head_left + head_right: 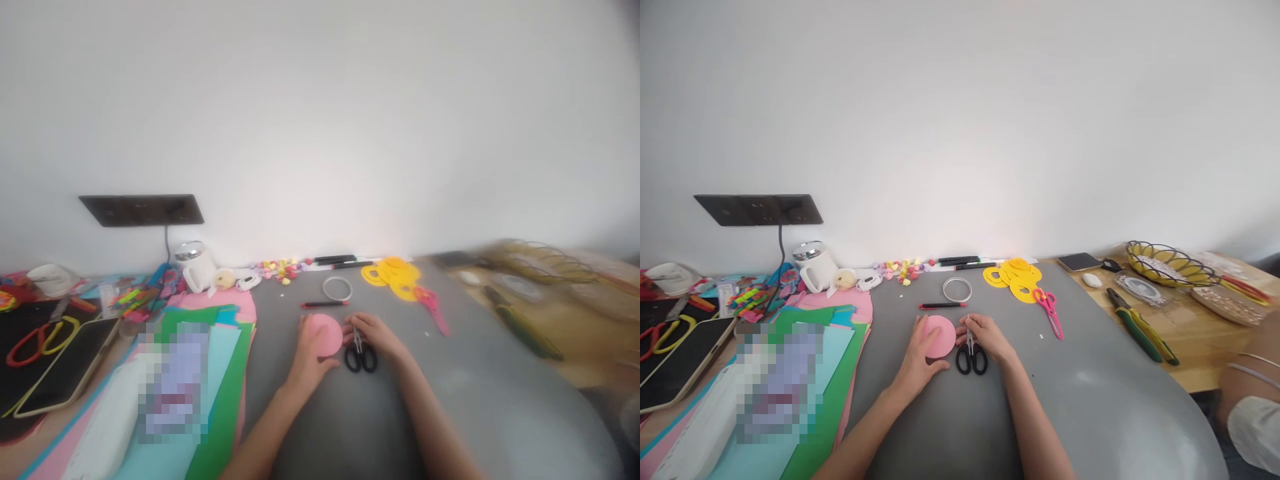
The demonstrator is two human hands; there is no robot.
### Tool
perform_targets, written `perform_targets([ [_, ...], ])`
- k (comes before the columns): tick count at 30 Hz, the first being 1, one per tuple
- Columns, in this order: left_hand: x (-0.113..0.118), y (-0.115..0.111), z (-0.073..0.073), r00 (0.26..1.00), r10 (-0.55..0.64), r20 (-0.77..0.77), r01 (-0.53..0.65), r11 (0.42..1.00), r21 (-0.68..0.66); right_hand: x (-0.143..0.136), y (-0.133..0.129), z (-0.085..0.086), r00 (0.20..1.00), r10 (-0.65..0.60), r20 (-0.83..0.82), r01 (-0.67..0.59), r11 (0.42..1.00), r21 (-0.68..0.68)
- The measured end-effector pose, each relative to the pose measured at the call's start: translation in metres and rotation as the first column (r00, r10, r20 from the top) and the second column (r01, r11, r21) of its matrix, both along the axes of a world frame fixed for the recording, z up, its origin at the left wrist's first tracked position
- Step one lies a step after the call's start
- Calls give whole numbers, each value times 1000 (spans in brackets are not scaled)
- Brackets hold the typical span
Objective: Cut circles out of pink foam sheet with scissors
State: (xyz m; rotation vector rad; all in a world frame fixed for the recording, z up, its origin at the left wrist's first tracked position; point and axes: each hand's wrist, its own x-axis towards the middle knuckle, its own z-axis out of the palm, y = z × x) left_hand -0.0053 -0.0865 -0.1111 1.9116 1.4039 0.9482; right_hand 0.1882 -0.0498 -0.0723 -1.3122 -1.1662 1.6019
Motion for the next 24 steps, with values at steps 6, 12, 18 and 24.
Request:
perform_targets([
  [6,-7,-3,-3,998,47,33,-53,976,212,-9,-5,1,978,-117,170,97,988,122],
  [12,-8,-4,0,998,36,56,-49,962,270,-5,-9,-1,948,-171,270,119,973,199],
  [18,-8,-5,5,980,64,187,-107,967,231,-3,-12,-2,939,-166,300,87,962,259],
  [24,-11,-5,11,959,126,252,-178,964,198,-5,-15,0,929,-150,339,51,958,282],
])
